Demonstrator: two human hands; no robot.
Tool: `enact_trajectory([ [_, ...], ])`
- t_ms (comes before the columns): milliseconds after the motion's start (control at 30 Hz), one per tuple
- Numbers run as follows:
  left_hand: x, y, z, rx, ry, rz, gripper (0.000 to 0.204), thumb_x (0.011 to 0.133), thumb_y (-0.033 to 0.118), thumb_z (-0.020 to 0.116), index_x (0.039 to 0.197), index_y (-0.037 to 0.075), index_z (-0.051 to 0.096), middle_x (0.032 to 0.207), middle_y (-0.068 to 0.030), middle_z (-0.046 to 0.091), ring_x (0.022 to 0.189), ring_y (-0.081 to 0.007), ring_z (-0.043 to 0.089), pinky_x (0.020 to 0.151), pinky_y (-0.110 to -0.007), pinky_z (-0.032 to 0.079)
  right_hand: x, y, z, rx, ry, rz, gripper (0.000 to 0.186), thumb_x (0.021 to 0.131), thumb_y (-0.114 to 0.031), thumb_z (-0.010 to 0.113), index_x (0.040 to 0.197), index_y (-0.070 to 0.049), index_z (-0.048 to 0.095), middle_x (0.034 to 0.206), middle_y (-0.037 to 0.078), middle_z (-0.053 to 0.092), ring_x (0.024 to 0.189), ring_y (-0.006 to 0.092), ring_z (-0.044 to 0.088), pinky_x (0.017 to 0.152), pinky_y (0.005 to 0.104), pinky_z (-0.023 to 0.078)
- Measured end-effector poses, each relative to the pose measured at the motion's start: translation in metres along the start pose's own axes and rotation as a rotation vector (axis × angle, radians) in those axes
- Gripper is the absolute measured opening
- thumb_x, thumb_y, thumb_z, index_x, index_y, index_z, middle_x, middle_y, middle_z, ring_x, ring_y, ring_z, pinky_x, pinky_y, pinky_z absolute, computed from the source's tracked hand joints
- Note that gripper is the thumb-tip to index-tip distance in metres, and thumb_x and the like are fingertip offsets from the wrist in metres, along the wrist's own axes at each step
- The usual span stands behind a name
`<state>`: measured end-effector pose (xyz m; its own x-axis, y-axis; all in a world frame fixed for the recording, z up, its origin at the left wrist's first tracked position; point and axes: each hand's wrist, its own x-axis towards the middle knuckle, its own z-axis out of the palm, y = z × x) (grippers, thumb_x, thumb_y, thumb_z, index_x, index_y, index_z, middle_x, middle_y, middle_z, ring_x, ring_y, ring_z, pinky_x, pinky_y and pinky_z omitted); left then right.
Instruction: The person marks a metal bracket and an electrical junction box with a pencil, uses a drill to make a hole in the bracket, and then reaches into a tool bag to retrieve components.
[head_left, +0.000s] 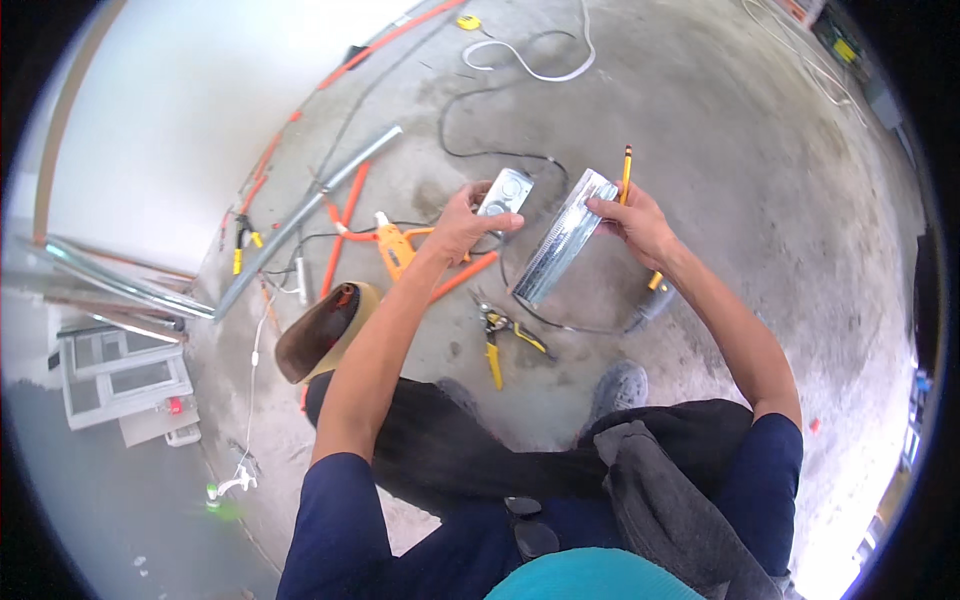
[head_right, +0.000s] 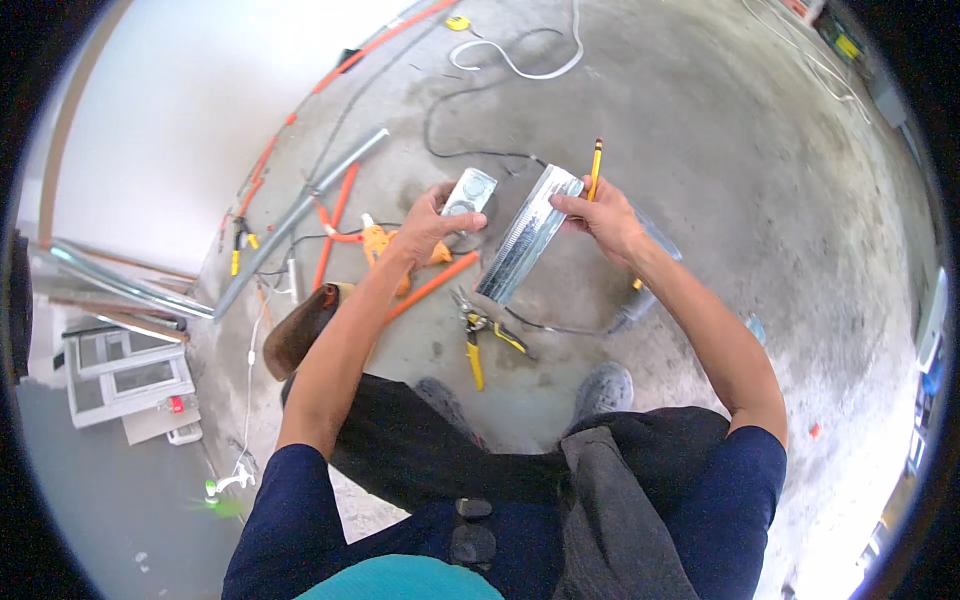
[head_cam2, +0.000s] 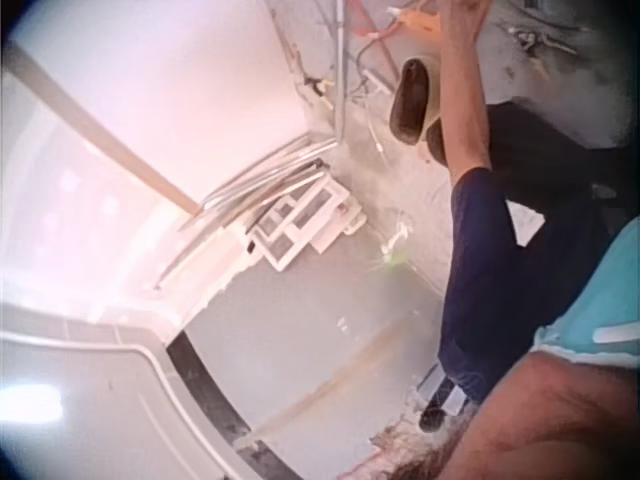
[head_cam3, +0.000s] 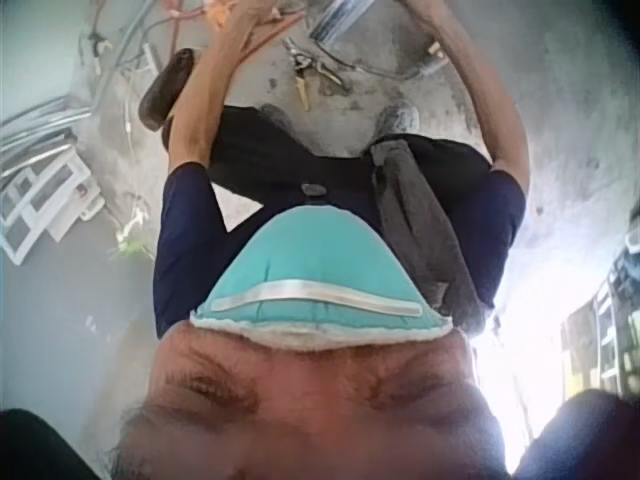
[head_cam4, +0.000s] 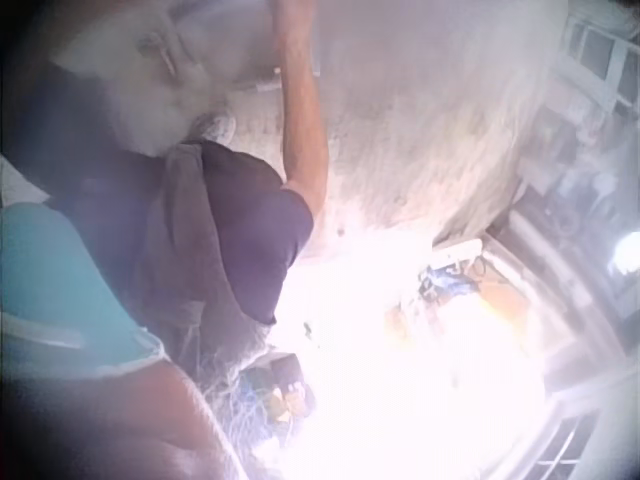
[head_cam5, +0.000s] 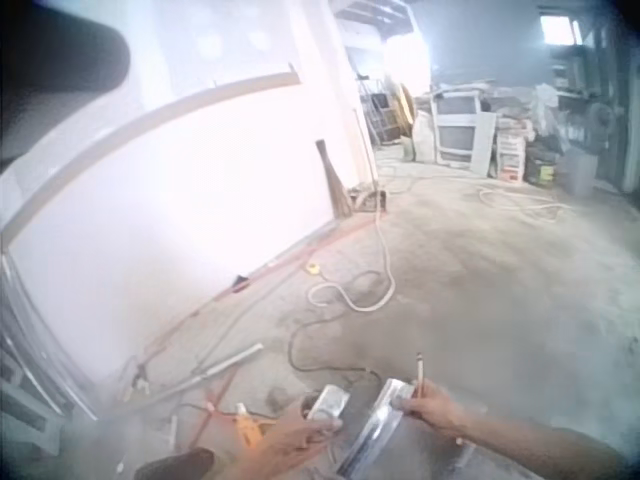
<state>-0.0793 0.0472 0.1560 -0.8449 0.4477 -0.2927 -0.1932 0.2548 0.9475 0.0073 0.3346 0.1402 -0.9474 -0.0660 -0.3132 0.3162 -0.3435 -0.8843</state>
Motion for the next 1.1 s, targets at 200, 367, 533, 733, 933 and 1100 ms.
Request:
enact_trajectory([
  [200,-0.046,0.08,-0.05,-0.067,0.056,0.118,0.092,0.071,0.0,0.09,0.14,0.004,0.029,0.116,-0.0133,0.063,0.106,-0.0236,0.068,0.096,-0.039,0.054,0.011,-0.051,0.076,0.044,-0.103,-0.118,0.029,0.092,-0.014,0.075,0.11,-0.006,0.053,0.103,0.006,0.07,0.094,0.0145,0.069,0.084,0.0293,0.058],
  [367,-0.065,0.073,-0.078,-0.037,0.118,0.235,0.084,0.074,0.0,0.088,0.138,0.007,0.034,0.119,-0.0102,0.062,0.113,-0.0229,0.066,0.099,-0.039,0.053,0.025,-0.056,0.1,0.186,-0.267,0.063,0.022,0.092,-0.012,0.074,0.107,-0.006,0.06,0.101,0.005,0.07,0.09,0.0125,0.068,0.081,0.0264,0.057],
  [533,-0.081,0.086,-0.077,-0.123,0.05,0.461,0.081,0.073,0.0,0.089,0.139,0.013,0.045,0.129,-0.0022,0.056,0.119,-0.0145,0.057,0.098,-0.031,0.053,0.024,-0.047,0.118,0.274,-0.328,0.117,0.02,0.091,-0.012,0.075,0.105,-0.006,0.062,0.102,0.004,0.069,0.089,0.0105,0.067,0.079,0.0239,0.056],
  [733,-0.077,0.083,-0.065,0.196,0.118,0.78,0.081,0.076,-0.012,0.081,0.139,0.017,0.039,0.141,-0.0078,0.048,0.126,-0.0282,0.059,0.103,-0.036,0.055,0.021,-0.046,0.126,0.28,-0.345,0.072,0.024,0.092,-0.013,0.074,0.109,-0.006,0.058,0.103,0.006,0.07,0.095,0.0132,0.07,0.084,0.0273,0.058],
  [933,-0.085,0.084,-0.063,0.434,-0.033,0.992,0.087,0.073,0.001,0.087,0.141,0.015,0.034,0.153,-0.0128,0.039,0.142,-0.0324,0.044,0.113,-0.043,0.044,0.01,-0.054,0.139,0.265,-0.384,0.011,0.027,0.094,-0.014,0.073,0.109,-0.008,0.053,0.106,0.008,0.071,0.1,0.0158,0.072,0.089,0.0298,0.06],
  [1100,-0.1,0.078,-0.057,0.031,-0.223,0.663,0.092,0.069,0.0,0.089,0.141,0.015,0.034,0.149,-0.0129,0.042,0.144,-0.0287,0.039,0.115,-0.042,0.039,0.012,-0.041,0.13,0.222,-0.333,-0.013,0.03,0.094,-0.014,0.073,0.115,-0.008,0.051,0.108,0.007,0.071,0.099,0.0153,0.071,0.088,0.0291,0.06],
])
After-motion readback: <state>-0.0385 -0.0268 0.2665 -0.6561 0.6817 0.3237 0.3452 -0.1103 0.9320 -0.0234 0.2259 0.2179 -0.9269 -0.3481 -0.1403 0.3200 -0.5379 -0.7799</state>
